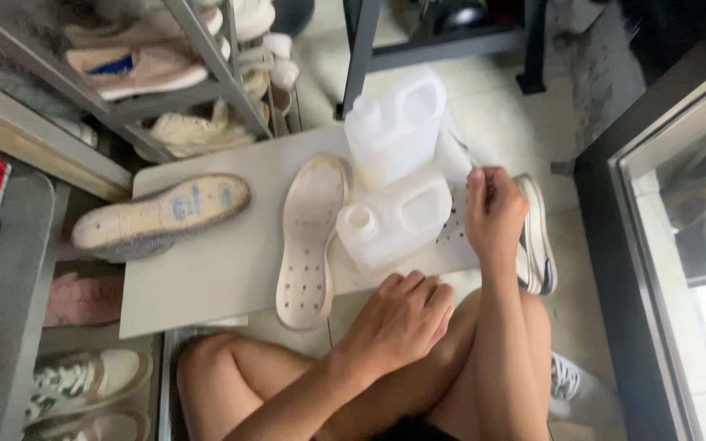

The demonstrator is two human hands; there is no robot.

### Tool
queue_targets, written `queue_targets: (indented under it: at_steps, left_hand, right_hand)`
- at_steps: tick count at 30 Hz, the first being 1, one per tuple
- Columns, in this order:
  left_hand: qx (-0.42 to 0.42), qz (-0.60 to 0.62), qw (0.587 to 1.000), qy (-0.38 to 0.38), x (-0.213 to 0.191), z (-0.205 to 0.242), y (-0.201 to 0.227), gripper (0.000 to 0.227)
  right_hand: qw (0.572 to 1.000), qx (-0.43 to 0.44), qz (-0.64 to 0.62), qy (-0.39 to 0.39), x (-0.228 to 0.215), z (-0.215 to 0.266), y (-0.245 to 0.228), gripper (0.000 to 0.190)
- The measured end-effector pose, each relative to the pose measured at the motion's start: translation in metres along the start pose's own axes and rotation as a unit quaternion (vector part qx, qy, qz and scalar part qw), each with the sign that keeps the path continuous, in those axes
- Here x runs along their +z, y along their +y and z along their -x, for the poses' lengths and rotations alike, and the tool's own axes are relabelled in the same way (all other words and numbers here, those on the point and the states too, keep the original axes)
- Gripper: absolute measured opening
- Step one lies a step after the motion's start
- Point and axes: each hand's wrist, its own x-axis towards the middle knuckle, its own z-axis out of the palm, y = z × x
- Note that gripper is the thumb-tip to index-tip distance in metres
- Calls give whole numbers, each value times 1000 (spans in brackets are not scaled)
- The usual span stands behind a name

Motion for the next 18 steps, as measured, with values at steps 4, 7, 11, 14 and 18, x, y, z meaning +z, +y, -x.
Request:
queue_targets:
  at_steps: [4,7,11,14,18]
  left_hand:
    - [-44,-32,998,-19,41,19,-10,13]
    - [-37,-60,997,-32,57,31,-16,16]
    - [-74,-26,997,3,63,50,-15,29]
    - [-83,4,997,-4,51,54,-20,7]
    - [-94,84,991,42,12,53,-14,41]
  right_hand:
    - [1000,19,-13,-19,-3,2,-4,25]
    - [1000,10,-3,-23,-1,0,1,23]
    - [1000,2,12,-24,-1,5,3,21]
    - [1000,-2,26,-17,0,4,2,19]
    - [999,-8,41,-25,-2,5,1,19]
